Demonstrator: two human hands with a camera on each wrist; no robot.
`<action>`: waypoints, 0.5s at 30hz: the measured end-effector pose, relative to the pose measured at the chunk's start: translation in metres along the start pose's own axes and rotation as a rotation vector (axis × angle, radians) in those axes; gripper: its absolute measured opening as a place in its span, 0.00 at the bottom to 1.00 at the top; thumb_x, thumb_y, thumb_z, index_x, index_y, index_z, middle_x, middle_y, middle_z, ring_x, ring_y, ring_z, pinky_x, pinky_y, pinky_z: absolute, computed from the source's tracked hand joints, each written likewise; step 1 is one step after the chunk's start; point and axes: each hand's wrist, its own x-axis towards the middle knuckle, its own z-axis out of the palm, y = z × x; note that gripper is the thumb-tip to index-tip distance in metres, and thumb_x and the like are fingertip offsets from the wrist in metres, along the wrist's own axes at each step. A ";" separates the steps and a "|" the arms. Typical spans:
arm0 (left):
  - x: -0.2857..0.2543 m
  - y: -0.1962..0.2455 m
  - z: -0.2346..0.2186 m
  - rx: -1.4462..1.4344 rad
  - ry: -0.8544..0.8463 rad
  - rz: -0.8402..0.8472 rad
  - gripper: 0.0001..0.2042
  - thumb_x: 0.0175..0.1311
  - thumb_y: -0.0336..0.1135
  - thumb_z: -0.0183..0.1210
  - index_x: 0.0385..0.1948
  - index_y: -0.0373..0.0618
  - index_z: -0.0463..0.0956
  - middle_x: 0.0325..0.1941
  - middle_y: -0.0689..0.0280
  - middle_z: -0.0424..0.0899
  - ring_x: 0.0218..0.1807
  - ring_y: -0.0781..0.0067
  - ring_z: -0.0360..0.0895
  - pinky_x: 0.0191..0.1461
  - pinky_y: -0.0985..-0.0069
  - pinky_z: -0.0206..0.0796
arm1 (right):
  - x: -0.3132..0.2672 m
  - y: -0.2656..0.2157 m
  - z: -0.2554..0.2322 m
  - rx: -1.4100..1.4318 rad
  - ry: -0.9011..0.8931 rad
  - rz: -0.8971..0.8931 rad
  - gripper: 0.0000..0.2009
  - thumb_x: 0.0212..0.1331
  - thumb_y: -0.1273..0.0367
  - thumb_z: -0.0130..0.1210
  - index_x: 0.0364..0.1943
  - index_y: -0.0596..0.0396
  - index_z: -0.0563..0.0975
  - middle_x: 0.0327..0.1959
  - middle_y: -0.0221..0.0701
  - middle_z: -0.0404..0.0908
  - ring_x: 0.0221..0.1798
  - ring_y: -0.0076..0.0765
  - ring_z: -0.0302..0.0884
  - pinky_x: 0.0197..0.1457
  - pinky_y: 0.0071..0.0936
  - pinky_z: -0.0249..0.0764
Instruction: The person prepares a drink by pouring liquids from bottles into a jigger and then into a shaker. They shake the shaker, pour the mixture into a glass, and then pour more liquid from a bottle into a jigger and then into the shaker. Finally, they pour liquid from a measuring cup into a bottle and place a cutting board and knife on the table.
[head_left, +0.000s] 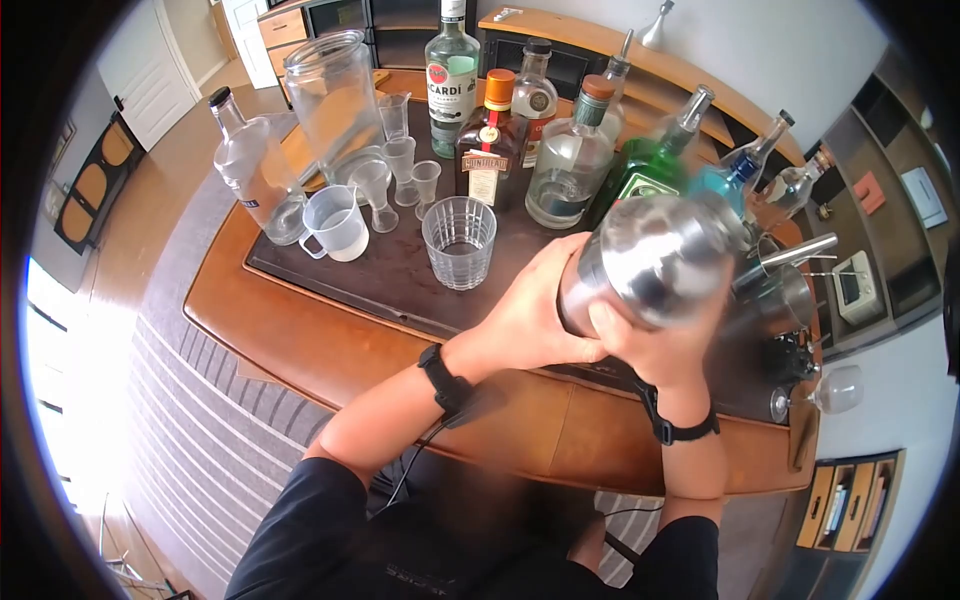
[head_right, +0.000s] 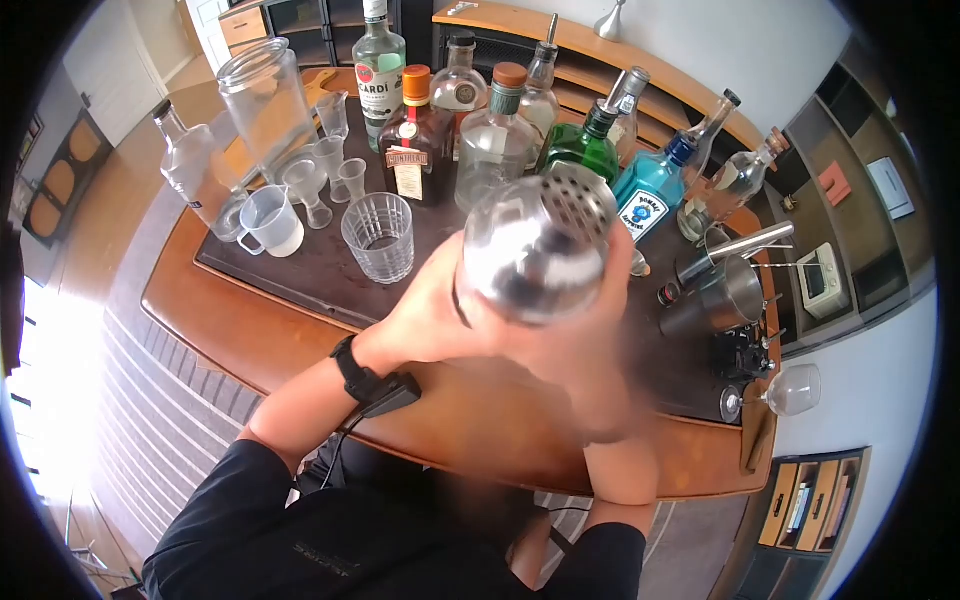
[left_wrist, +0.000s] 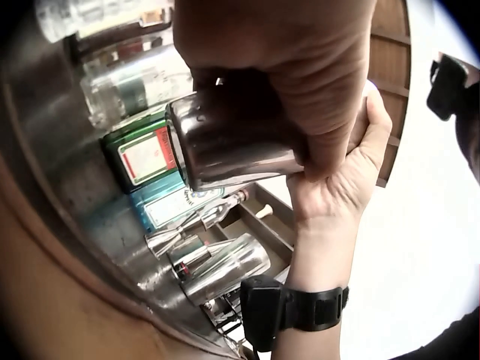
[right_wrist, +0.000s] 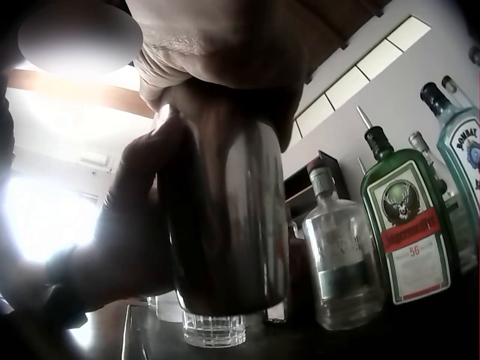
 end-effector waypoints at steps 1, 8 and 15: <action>-0.001 0.002 -0.003 -0.015 -0.020 -0.035 0.49 0.39 0.45 0.79 0.66 0.34 0.63 0.61 0.50 0.75 0.63 0.53 0.75 0.67 0.63 0.66 | -0.001 0.003 0.000 -0.037 0.005 0.003 0.53 0.38 0.65 0.81 0.70 0.60 0.56 0.59 0.42 0.76 0.61 0.38 0.77 0.61 0.36 0.77; 0.001 0.004 -0.006 -0.105 0.011 -0.049 0.50 0.39 0.48 0.79 0.66 0.35 0.64 0.60 0.52 0.77 0.62 0.55 0.76 0.67 0.64 0.66 | 0.000 -0.004 0.003 0.003 -0.059 -0.174 0.41 0.42 0.70 0.76 0.63 0.57 0.64 0.55 0.35 0.76 0.57 0.32 0.77 0.60 0.35 0.77; -0.003 -0.005 -0.007 -0.059 0.025 -0.016 0.49 0.39 0.48 0.79 0.66 0.34 0.65 0.61 0.51 0.77 0.62 0.53 0.76 0.67 0.63 0.66 | -0.001 0.004 -0.001 0.026 -0.104 -0.199 0.51 0.39 0.67 0.81 0.67 0.61 0.57 0.60 0.44 0.74 0.61 0.39 0.78 0.61 0.37 0.78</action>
